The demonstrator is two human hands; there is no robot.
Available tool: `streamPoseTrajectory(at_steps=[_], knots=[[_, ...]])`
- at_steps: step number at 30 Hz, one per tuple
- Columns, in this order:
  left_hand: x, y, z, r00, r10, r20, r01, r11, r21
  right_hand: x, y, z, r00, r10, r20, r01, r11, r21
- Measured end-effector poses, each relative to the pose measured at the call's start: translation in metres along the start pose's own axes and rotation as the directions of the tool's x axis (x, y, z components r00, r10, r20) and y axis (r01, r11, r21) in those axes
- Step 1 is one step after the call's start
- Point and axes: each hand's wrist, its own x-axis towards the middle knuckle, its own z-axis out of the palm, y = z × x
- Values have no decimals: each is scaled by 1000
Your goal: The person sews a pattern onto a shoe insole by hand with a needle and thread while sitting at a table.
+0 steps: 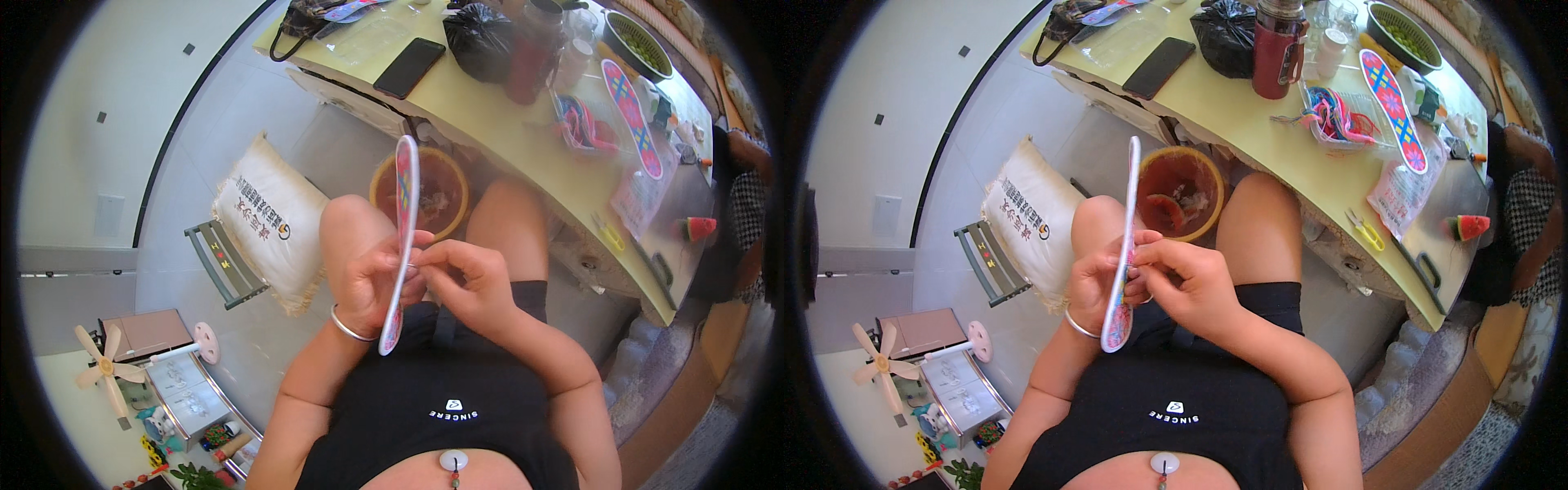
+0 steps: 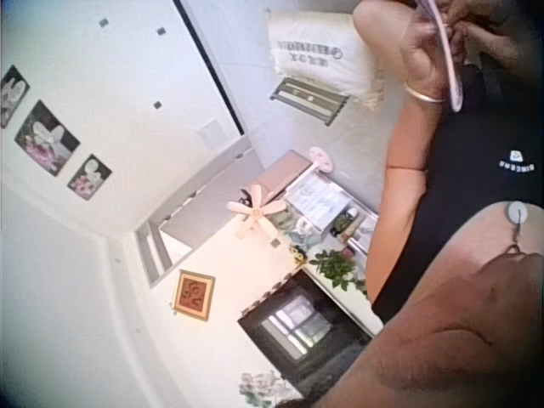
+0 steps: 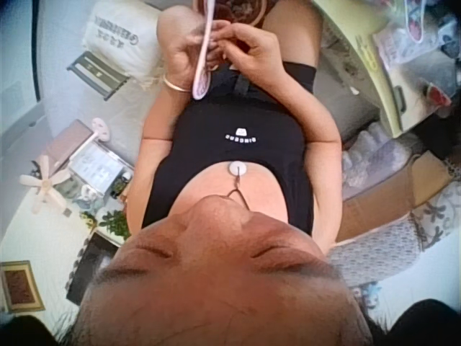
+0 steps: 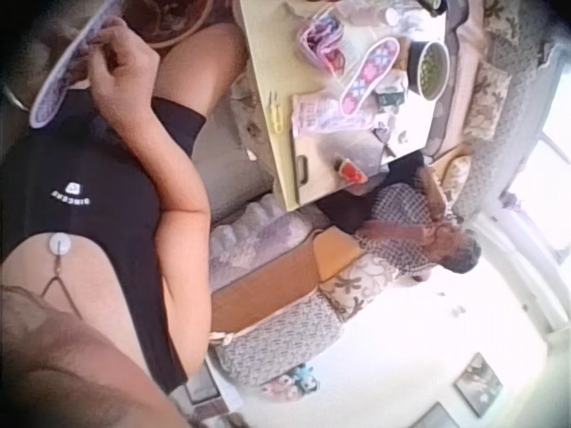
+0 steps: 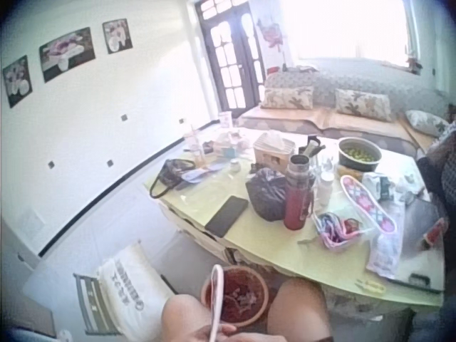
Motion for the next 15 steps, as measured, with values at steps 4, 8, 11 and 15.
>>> streamPoseTrajectory(at_steps=[4,8,11,15], knots=[[1,-13,7,996,38,-81,-44,997,-67,6,-3,17,995,-85,-46,82,995,-64],[3,-15,21,954,191,-232,-176,981,84,11,-3,24,971,-226,-75,210,962,-175],[1,-13,9,965,219,-146,-198,969,149,12,-3,22,953,-295,-64,272,932,-241],[1,-18,0,968,210,-137,-198,975,99,12,-2,22,945,-323,-45,298,911,-285]])
